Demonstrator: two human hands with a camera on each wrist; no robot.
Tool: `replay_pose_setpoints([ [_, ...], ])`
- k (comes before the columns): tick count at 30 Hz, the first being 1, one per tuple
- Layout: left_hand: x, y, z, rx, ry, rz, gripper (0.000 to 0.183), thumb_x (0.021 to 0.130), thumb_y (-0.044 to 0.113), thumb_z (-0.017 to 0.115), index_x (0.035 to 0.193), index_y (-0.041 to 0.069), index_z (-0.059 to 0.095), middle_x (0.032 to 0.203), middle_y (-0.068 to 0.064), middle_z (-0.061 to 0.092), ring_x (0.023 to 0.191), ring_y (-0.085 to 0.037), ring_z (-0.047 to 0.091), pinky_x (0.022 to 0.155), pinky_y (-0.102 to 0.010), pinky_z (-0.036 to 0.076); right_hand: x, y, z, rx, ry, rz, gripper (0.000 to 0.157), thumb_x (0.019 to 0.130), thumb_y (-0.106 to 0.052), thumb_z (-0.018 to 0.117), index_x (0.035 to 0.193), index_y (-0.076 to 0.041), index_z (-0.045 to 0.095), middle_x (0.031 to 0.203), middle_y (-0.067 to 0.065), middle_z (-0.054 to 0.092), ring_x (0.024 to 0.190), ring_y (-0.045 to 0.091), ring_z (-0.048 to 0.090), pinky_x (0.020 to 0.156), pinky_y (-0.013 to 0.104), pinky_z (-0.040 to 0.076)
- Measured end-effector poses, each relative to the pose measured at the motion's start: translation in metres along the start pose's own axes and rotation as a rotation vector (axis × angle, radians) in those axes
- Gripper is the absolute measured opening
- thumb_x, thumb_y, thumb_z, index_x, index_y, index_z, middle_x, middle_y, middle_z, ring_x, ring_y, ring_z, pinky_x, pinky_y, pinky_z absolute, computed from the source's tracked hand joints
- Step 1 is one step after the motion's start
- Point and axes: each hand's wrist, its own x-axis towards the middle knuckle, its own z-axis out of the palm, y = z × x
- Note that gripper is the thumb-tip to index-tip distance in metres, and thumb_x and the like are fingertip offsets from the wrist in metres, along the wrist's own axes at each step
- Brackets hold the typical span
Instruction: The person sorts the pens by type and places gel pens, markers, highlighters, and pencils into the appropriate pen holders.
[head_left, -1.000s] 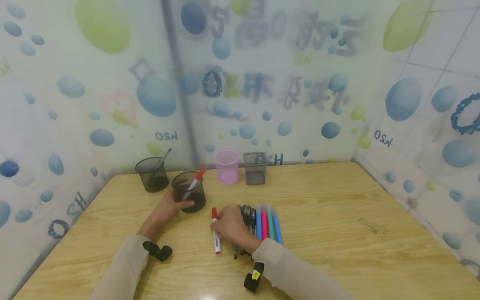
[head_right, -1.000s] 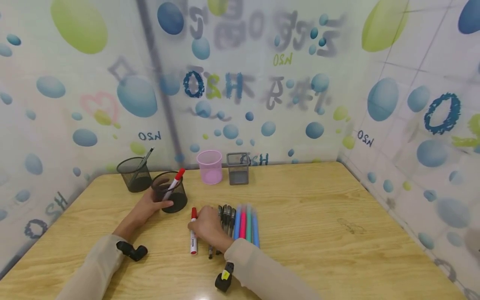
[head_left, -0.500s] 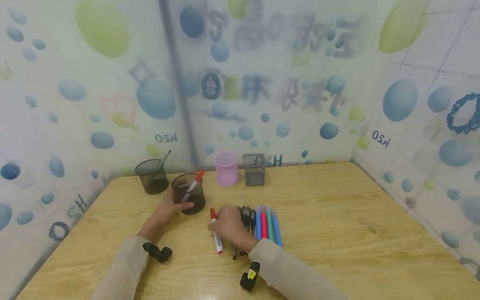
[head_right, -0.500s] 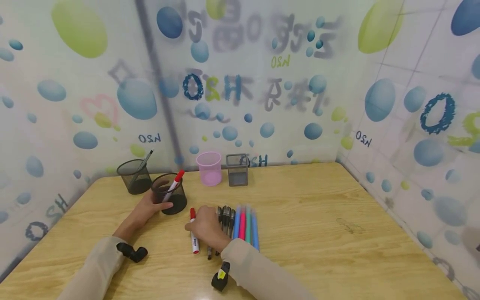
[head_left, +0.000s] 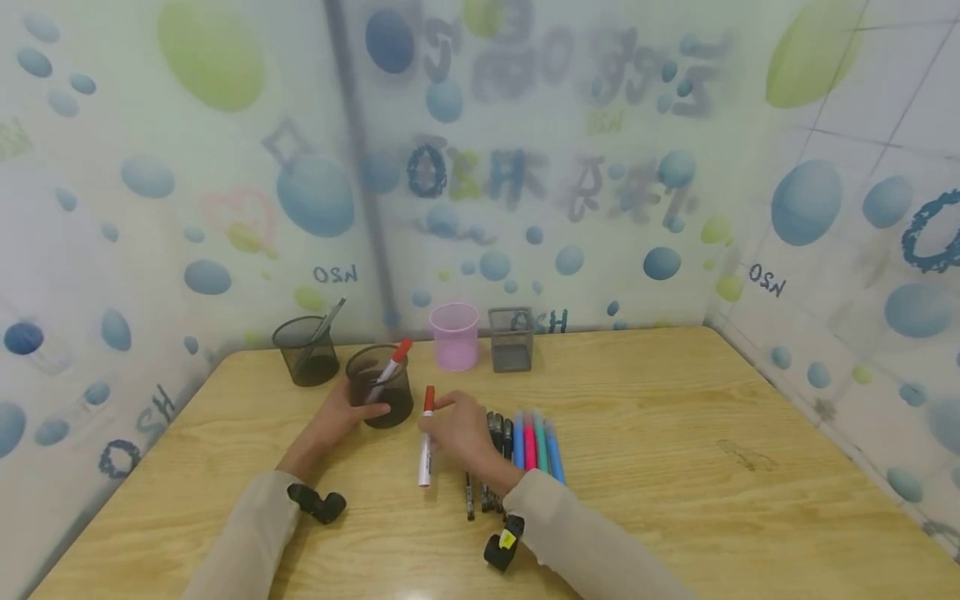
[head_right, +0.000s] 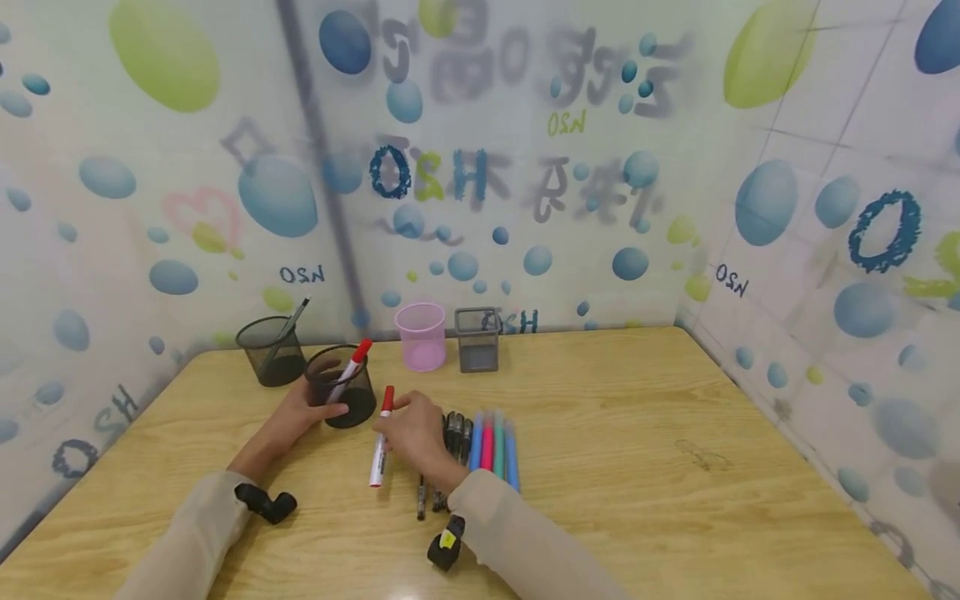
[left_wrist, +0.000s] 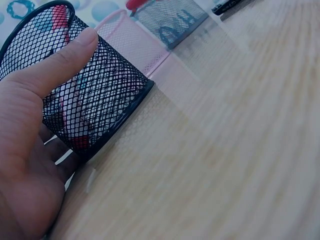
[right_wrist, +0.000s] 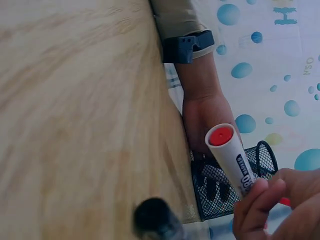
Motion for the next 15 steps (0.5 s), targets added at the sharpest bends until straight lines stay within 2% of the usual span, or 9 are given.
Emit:
replay_pose_setpoints([
  [4, 0.000, 0.000, -0.001, -0.024, 0.002, 0.008, 0.080, 0.077, -0.002, 0.077, 0.142, -0.006, 0.031, 0.134, -0.027, 0.047, 0.118, -0.013, 0.047, 0.096, -0.012, 0.033, 0.002, -0.007, -0.001, 0.067, 0.049, -0.028, 0.033, 0.080, -0.015, 0.070, 0.108, -0.002, 0.061, 0.064, 0.001, 0.065, 0.049, 0.014, 0.063, 0.043, 0.023, 0.045],
  [8, -0.001, 0.001, -0.001, -0.039, 0.004, -0.009, 0.081, 0.076, -0.001, 0.078, 0.143, -0.004, 0.032, 0.135, -0.024, 0.048, 0.116, -0.005, 0.047, 0.098, -0.012, 0.032, 0.005, -0.019, -0.005, 0.174, 0.099, -0.039, 0.031, 0.081, -0.016, 0.071, 0.107, -0.002, 0.060, 0.066, 0.004, 0.066, 0.051, 0.019, 0.065, 0.048, 0.025, 0.048],
  [11, 0.001, -0.001, 0.000, -0.054, -0.004, -0.009, 0.080, 0.076, -0.001, 0.078, 0.142, -0.004, 0.032, 0.135, -0.024, 0.048, 0.115, -0.003, 0.048, 0.098, -0.013, 0.033, 0.008, -0.028, -0.007, 0.281, 0.143, -0.054, 0.030, 0.081, -0.013, 0.069, 0.107, -0.002, 0.058, 0.071, 0.006, 0.066, 0.055, 0.025, 0.067, 0.052, 0.027, 0.052],
  [15, 0.002, -0.003, 0.000, -0.097, -0.021, 0.025, 0.080, 0.077, -0.005, 0.076, 0.142, -0.007, 0.030, 0.134, -0.027, 0.047, 0.114, -0.004, 0.050, 0.097, -0.015, 0.036, 0.015, -0.040, -0.008, 0.438, 0.198, -0.101, 0.029, 0.079, -0.004, 0.066, 0.106, -0.001, 0.054, 0.080, 0.009, 0.064, 0.058, 0.030, 0.066, 0.056, 0.034, 0.057],
])
